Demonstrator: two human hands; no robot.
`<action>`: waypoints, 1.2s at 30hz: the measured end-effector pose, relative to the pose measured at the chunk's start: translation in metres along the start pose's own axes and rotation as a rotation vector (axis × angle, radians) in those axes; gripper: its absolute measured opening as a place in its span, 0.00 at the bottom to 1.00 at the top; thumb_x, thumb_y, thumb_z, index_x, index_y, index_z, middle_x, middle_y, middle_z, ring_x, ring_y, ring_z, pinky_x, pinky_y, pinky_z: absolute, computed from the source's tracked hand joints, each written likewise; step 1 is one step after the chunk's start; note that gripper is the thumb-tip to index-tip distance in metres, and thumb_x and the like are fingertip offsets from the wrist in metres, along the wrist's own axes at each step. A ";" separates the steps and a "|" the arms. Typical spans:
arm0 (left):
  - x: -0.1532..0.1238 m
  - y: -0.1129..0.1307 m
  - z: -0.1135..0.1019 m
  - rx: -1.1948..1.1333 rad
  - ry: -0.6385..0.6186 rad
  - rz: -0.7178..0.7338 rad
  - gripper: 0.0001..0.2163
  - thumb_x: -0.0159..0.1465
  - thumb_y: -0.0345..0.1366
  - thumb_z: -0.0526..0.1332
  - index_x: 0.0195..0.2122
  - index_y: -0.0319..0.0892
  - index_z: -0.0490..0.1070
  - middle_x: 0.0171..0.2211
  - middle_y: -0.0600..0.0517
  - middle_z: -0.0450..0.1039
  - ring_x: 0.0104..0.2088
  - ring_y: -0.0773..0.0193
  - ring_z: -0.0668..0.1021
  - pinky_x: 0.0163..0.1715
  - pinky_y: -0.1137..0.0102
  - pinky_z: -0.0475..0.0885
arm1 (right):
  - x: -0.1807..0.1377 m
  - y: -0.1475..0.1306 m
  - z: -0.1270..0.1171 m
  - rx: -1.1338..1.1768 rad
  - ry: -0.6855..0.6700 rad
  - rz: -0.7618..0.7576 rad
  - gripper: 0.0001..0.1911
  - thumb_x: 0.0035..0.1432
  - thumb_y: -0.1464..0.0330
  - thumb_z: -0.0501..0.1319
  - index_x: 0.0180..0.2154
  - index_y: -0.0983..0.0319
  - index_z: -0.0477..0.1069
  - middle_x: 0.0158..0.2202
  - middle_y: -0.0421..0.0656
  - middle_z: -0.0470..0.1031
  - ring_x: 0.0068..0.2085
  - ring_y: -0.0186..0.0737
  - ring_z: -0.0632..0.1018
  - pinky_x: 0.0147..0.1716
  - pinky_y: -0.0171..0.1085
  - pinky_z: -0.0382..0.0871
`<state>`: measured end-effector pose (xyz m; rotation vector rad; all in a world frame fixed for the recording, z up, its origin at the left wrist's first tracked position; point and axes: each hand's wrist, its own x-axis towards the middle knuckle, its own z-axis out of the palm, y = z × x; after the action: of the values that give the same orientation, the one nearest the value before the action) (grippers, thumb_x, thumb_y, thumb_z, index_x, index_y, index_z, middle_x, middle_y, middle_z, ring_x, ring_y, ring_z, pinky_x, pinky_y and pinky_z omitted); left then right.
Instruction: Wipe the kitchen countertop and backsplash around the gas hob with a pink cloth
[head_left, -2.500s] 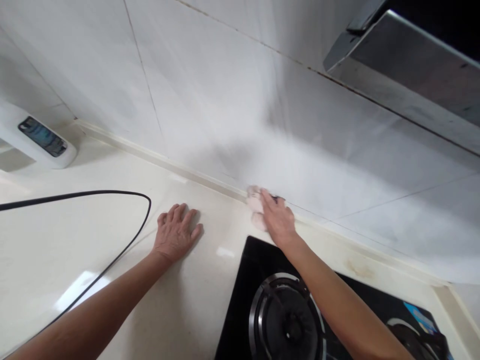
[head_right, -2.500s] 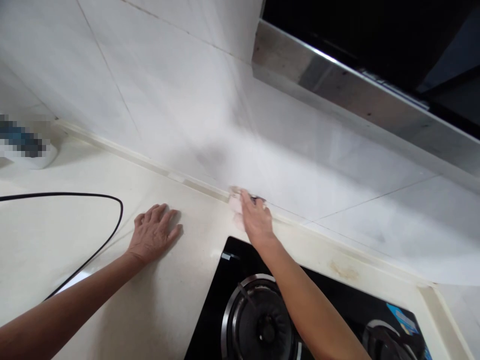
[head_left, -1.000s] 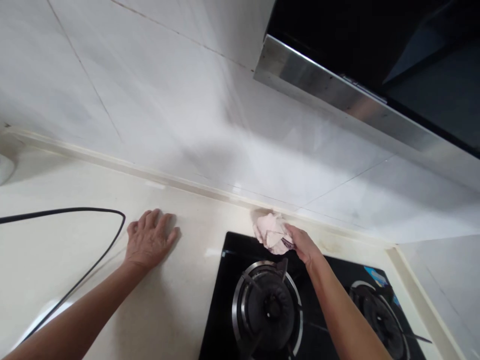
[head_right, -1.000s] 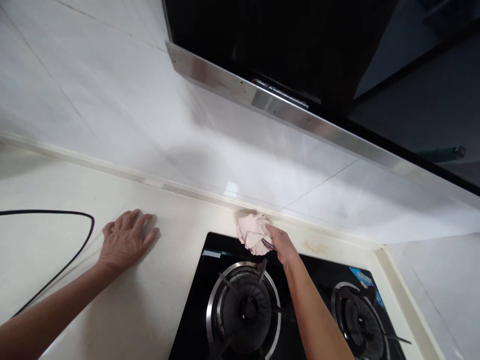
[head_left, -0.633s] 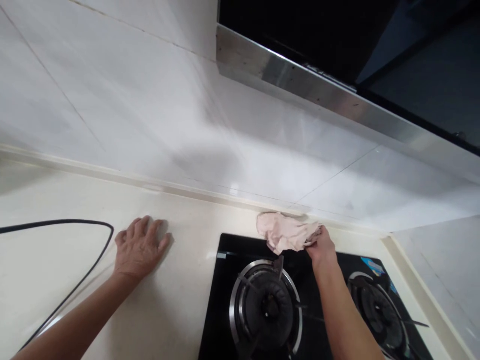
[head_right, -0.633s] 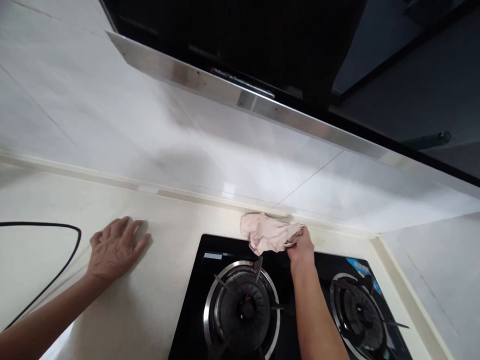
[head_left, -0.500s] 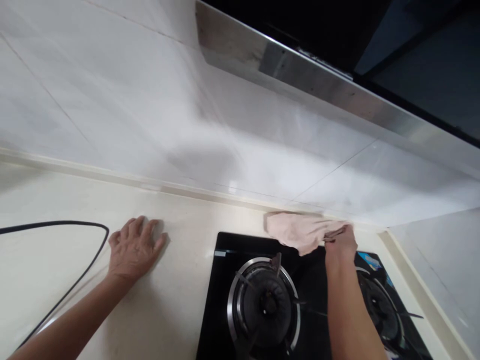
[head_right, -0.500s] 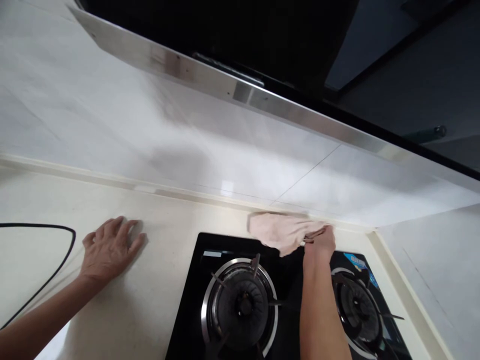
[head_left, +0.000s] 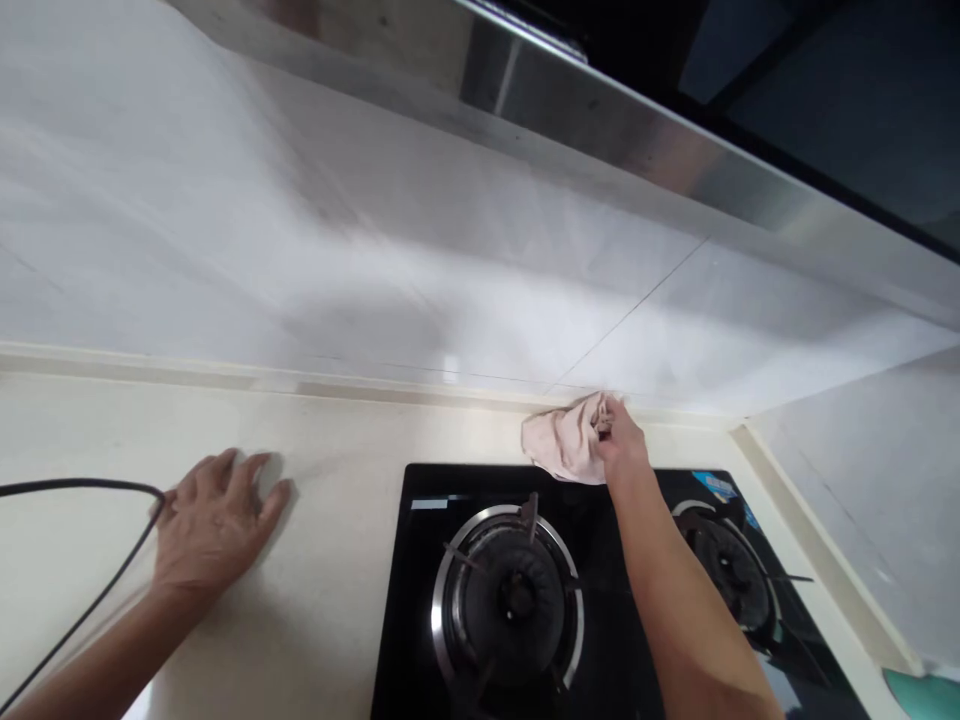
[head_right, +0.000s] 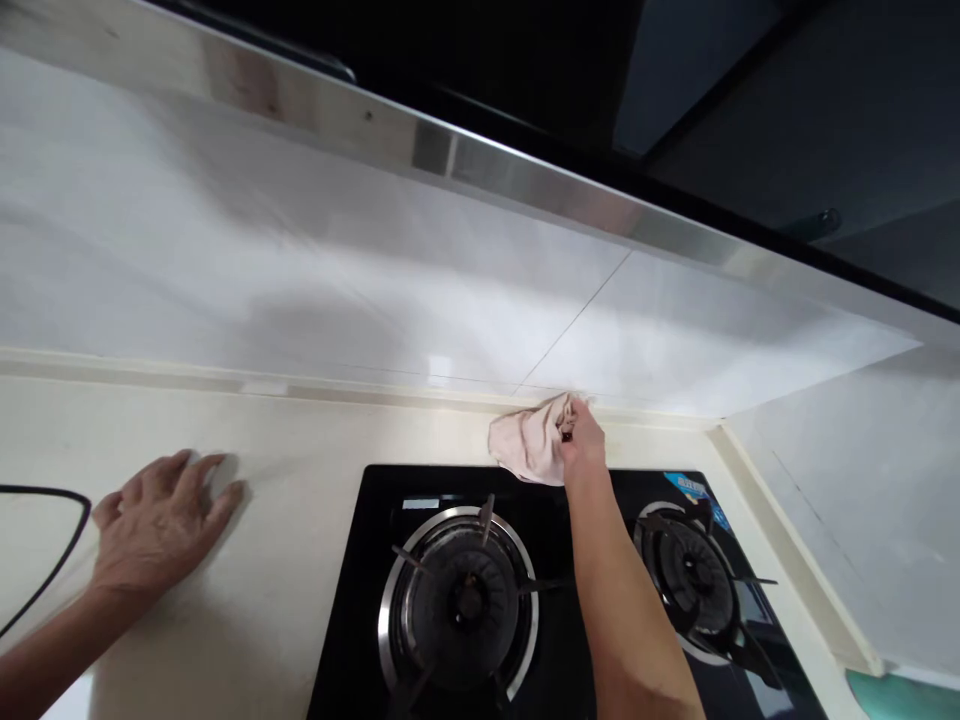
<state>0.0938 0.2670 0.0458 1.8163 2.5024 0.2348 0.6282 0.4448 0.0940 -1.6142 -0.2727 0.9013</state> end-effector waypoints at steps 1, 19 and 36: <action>0.000 0.001 -0.001 -0.007 -0.005 0.000 0.31 0.73 0.56 0.41 0.66 0.45 0.68 0.71 0.34 0.61 0.73 0.37 0.62 0.69 0.40 0.61 | 0.000 0.002 0.004 0.001 0.007 -0.010 0.11 0.58 0.63 0.70 0.35 0.58 0.69 0.24 0.34 0.74 0.25 0.35 0.77 0.25 0.33 0.77; 0.003 -0.009 0.007 -0.035 -0.015 -0.005 0.30 0.70 0.58 0.44 0.66 0.51 0.66 0.71 0.37 0.60 0.73 0.37 0.62 0.70 0.39 0.60 | -0.019 0.012 0.000 0.134 -0.241 -0.191 0.17 0.49 0.67 0.67 0.42 0.54 0.68 0.33 0.33 0.77 0.33 0.34 0.80 0.32 0.31 0.77; 0.003 -0.013 0.010 -0.014 0.008 0.012 0.30 0.71 0.58 0.43 0.67 0.52 0.64 0.71 0.38 0.59 0.73 0.37 0.62 0.69 0.39 0.61 | -0.013 0.009 0.021 -0.115 -0.041 -0.189 0.06 0.51 0.65 0.68 0.31 0.60 0.74 0.26 0.39 0.76 0.29 0.38 0.76 0.24 0.34 0.71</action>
<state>0.0823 0.2666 0.0340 1.8288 2.4897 0.2604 0.6026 0.4496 0.0916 -1.6453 -0.5049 0.7860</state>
